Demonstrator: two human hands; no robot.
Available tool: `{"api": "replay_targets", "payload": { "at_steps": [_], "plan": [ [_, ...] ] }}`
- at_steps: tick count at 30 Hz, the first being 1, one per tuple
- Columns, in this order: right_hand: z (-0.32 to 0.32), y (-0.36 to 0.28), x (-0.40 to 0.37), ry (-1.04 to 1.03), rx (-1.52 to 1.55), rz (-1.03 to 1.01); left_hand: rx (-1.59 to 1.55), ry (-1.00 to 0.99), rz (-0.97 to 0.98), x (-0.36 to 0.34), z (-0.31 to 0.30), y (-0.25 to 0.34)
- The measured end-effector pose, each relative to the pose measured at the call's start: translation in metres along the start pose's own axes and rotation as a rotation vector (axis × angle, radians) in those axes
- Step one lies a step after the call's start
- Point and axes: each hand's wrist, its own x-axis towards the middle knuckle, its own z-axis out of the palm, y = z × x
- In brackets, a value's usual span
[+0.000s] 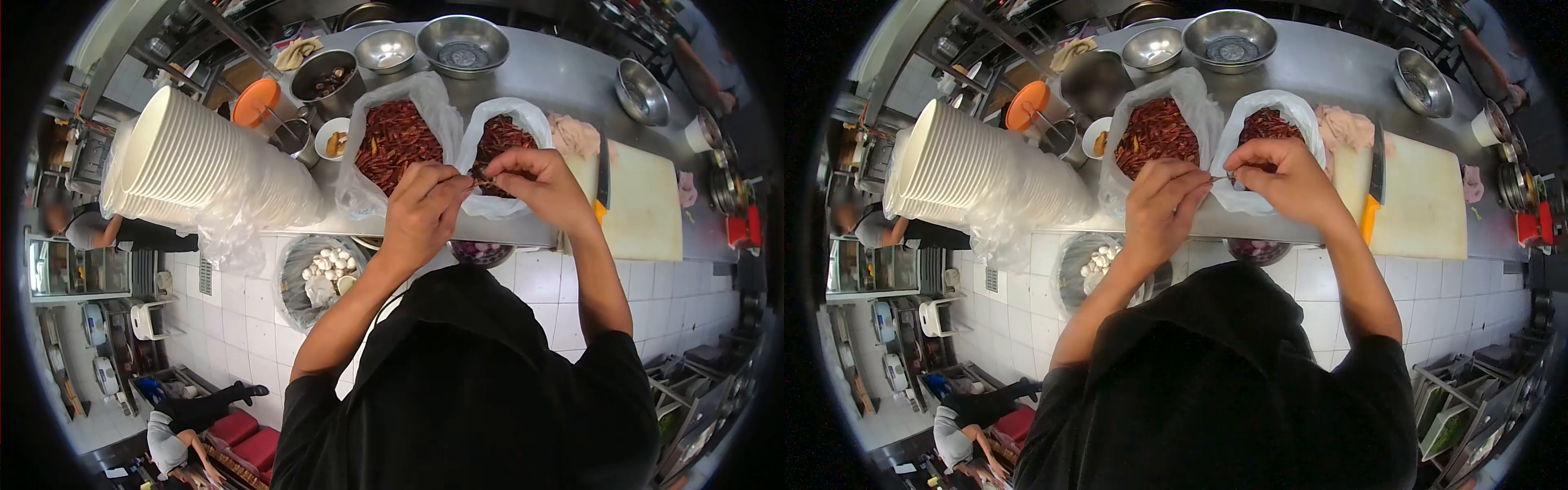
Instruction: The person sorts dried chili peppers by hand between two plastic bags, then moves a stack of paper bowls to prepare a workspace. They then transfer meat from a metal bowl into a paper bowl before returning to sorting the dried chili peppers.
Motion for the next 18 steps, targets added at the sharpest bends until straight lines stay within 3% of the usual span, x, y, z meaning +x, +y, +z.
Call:
{"api": "replay_targets", "payload": {
  "at_steps": [4,13,16,18],
  "plan": [
    [0.015,-0.009,0.001,-0.044,-0.170,-0.160,-0.011,0.021,-0.036,0.000,-0.008,0.004],
    [0.034,-0.010,0.007,-0.027,-0.273,-0.195,-0.130,0.022,-0.228,-0.005,-0.021,0.008],
    [0.036,-0.003,0.009,-0.138,-0.070,-0.049,-0.350,-0.015,-0.444,-0.014,-0.020,0.007],
    [0.038,0.014,0.011,-0.221,0.248,0.053,-0.593,-0.018,-0.626,-0.021,-0.018,0.006]
  ]
}}
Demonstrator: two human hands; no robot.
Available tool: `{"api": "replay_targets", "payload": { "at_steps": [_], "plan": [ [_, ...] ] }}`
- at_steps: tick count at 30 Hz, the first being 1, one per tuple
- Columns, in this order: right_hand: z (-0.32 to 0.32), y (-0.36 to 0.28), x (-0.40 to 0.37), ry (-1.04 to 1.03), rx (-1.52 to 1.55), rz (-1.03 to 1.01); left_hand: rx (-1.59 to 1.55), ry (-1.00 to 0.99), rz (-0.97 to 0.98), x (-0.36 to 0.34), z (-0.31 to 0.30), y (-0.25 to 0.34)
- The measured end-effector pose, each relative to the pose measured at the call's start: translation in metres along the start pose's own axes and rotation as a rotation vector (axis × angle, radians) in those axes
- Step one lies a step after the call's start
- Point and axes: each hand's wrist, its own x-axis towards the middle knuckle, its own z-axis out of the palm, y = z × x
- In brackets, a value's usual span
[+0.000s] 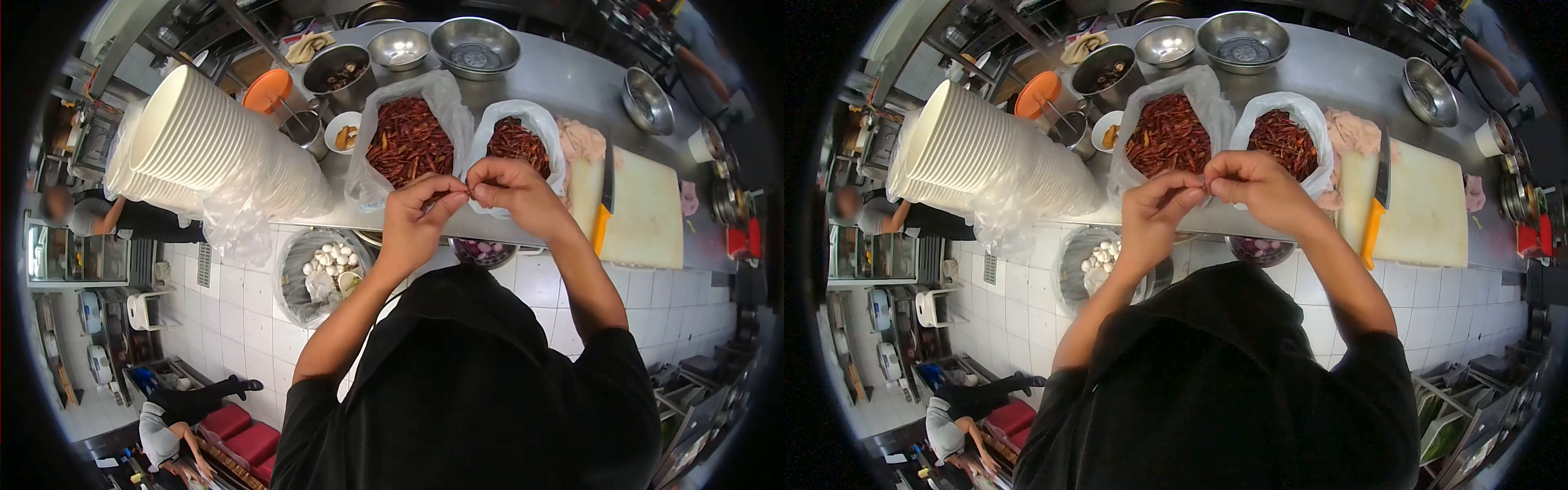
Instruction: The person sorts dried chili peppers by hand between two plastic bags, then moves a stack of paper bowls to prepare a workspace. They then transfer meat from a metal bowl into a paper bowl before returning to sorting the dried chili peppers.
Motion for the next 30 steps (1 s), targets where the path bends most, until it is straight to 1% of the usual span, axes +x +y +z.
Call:
{"api": "replay_targets", "payload": {
  "at_steps": [3,4,6,7,9,10,13,14,17,19,21,23,24,25,26,27,29,30],
  "plan": [
    [0.001,0.015,-0.002,-0.091,0.456,0.090,-0.173,-0.038,-0.142,-0.004,-0.002,0.002],
    [0.003,0.018,-0.003,-0.115,0.602,0.114,-0.175,-0.027,-0.155,-0.004,-0.003,0.001],
    [0.003,0.023,-0.003,-0.017,0.634,0.087,-0.179,-0.008,-0.174,-0.002,-0.005,-0.008],
    [0.002,0.026,-0.002,0.031,0.650,0.073,-0.047,0.020,-0.111,0.003,-0.007,-0.017],
    [-0.006,0.038,-0.003,0.242,0.498,0.047,0.217,0.087,0.015,0.023,-0.015,-0.038],
    [-0.009,0.042,-0.004,0.341,0.421,0.038,0.386,0.095,0.039,0.035,-0.021,-0.042],
    [-0.010,0.047,-0.008,0.616,0.267,0.020,0.745,0.152,0.278,0.059,-0.032,-0.061],
    [-0.008,0.047,-0.009,0.674,0.237,-0.010,0.727,0.152,0.267,0.058,-0.041,-0.065],
    [0.005,0.048,-0.010,0.752,0.073,-0.192,0.682,0.248,0.295,0.043,-0.065,-0.025],
    [0.029,0.047,-0.002,0.707,-0.006,-0.302,0.640,0.321,0.297,0.030,-0.078,0.012],
    [0.072,0.044,0.014,0.625,-0.126,-0.404,0.475,0.394,0.285,0.019,-0.082,0.049],
    [0.130,0.059,0.031,0.436,-0.126,-0.415,0.447,0.429,0.377,0.012,-0.086,0.070],
    [0.159,0.062,0.035,0.205,-0.038,-0.247,0.412,0.438,0.392,0.011,-0.085,0.075],
    [0.180,0.084,0.049,0.017,-0.296,-0.513,0.378,0.447,0.404,0.010,-0.083,0.079],
    [0.199,0.102,0.055,-0.130,-0.438,-0.483,0.345,0.458,0.416,0.008,-0.082,0.081],
    [0.211,0.112,0.055,-0.278,-0.574,-0.449,0.400,0.460,0.392,0.004,-0.084,0.079],
    [0.200,0.090,0.055,-0.349,-0.653,-0.273,0.513,0.459,0.354,-0.007,-0.095,0.072],
    [0.190,0.083,0.053,-0.393,-0.694,-0.180,0.520,0.477,0.315,-0.016,-0.102,0.066]
  ]
}}
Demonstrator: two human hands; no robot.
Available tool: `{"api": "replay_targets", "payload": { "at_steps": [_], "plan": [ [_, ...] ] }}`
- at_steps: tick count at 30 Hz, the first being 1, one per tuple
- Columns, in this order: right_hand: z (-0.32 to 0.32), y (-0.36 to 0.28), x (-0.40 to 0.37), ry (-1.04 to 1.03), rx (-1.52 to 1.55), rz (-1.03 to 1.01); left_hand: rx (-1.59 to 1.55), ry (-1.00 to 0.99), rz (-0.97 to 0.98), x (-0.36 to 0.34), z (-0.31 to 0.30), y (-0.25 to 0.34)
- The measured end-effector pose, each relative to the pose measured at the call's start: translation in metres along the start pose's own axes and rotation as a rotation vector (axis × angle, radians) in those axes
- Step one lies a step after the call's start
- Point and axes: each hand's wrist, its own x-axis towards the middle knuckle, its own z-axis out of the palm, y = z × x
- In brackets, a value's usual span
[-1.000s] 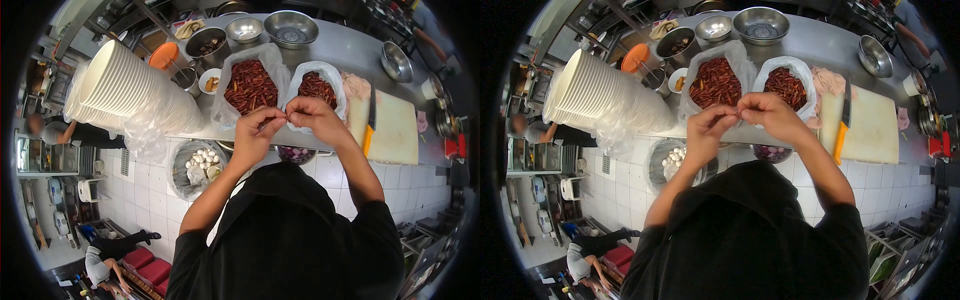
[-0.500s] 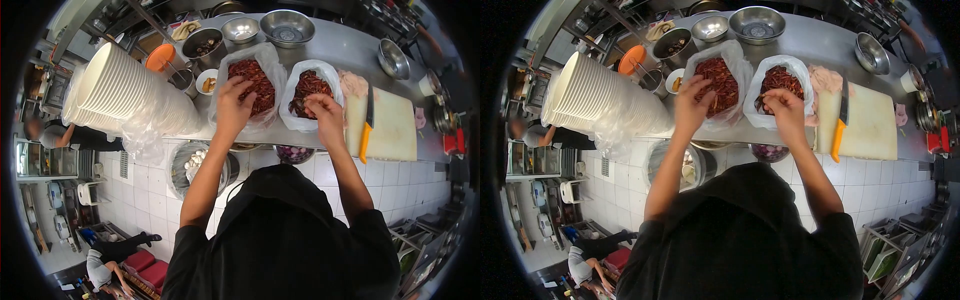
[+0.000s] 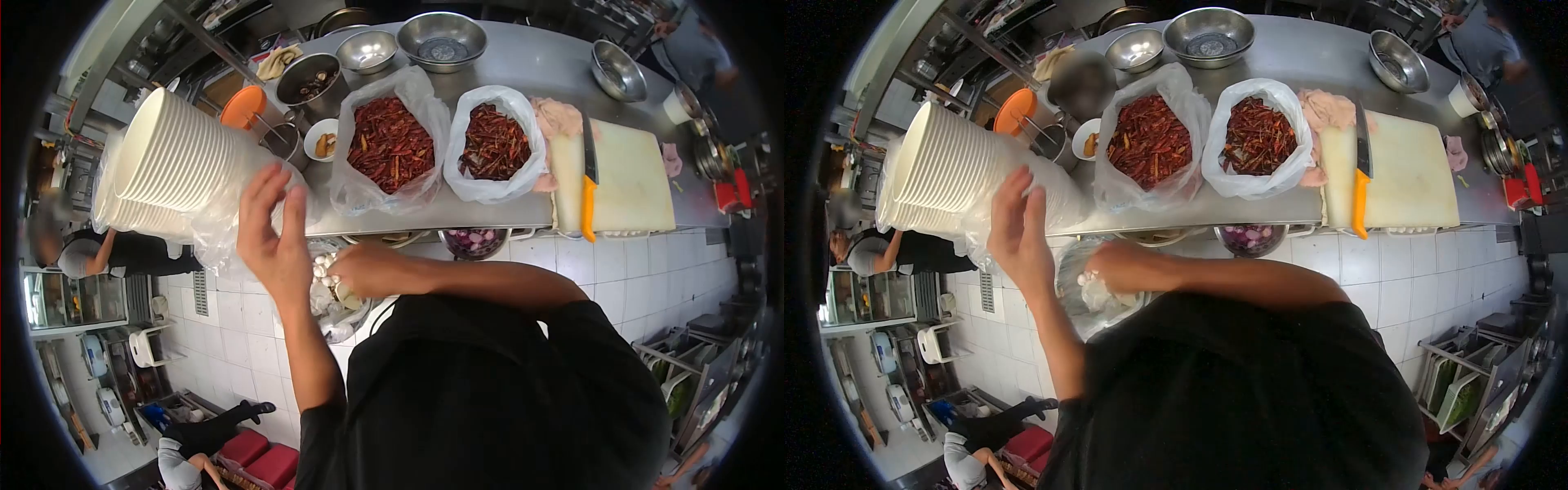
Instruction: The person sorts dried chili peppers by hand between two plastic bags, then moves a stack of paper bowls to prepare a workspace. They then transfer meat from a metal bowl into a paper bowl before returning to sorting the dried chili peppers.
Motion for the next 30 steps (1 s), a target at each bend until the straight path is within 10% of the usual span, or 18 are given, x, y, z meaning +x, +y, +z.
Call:
{"api": "replay_targets", "payload": {
  "at_steps": [4,8,30],
  "plan": [
    [-0.078,0.070,-0.059,0.517,-0.247,0.045,0.031,0.028,-0.240,-0.057,-0.040,-0.042],
    [-0.170,0.145,-0.140,0.670,-0.542,0.517,-0.070,0.031,-0.523,-0.108,-0.058,-0.067],
    [-0.225,0.189,-0.189,0.459,-0.573,0.608,-0.197,-0.178,-0.469,-0.087,0.009,-0.036]
  ]
}}
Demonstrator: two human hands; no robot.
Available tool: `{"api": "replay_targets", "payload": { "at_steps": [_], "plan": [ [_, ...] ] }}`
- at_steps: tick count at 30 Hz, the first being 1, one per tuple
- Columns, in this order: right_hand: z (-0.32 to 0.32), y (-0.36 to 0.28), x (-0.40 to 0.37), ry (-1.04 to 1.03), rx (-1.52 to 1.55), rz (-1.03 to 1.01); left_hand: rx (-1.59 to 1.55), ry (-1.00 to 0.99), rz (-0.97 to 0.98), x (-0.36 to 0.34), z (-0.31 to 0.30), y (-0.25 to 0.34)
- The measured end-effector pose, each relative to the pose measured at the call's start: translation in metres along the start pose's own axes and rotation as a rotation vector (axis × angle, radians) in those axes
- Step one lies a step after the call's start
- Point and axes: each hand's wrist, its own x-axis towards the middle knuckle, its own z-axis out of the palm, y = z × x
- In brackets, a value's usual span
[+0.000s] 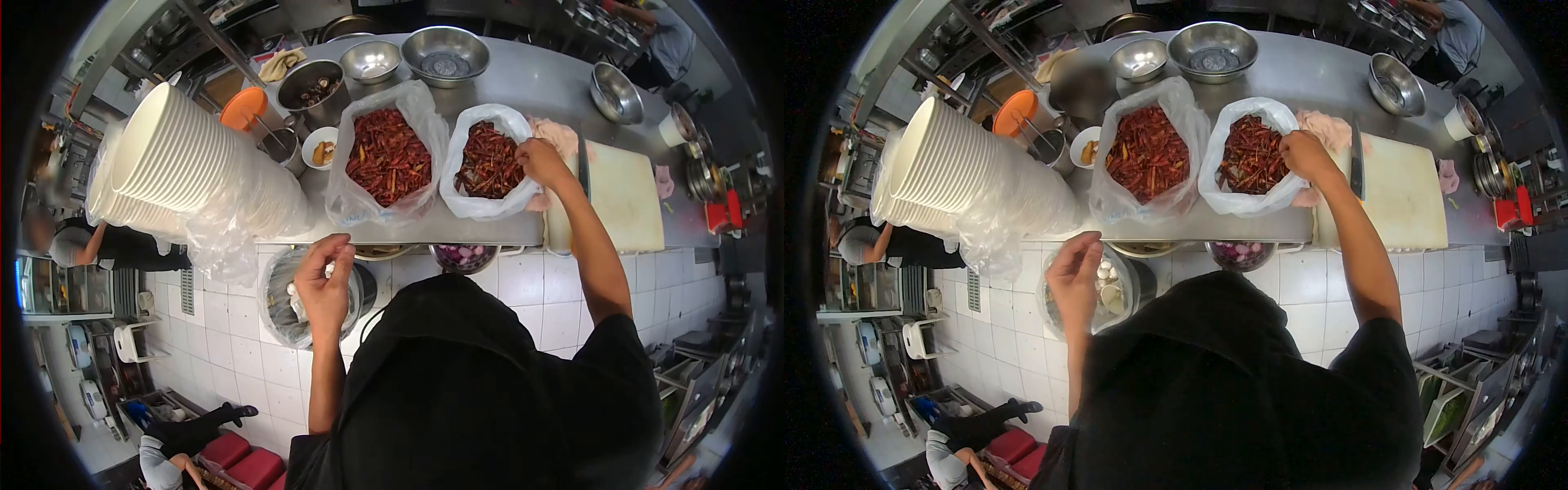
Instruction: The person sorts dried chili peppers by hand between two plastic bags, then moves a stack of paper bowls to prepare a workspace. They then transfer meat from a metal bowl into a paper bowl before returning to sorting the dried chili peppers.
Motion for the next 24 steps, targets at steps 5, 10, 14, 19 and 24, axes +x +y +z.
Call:
{"api": "replay_targets", "payload": {
  "at_steps": [5,10,14,19,24],
  "plan": [
    [-0.040,-0.044,-0.015,0.099,0.296,0.052,0.056,-0.091,0.130,0.010,0.027,0.018],
    [-0.076,-0.129,-0.029,0.020,0.541,0.007,0.070,-0.189,0.431,0.042,0.089,0.039],
    [-0.071,-0.156,-0.027,0.044,0.641,-0.160,0.050,-0.181,0.454,0.058,0.122,0.044],
    [-0.071,-0.179,-0.027,0.080,0.543,-0.255,0.146,-0.130,0.508,0.062,0.127,0.033],
    [-0.063,-0.188,-0.026,0.056,0.566,-0.314,0.153,-0.179,0.483,0.064,0.113,0.031]
  ]
}}
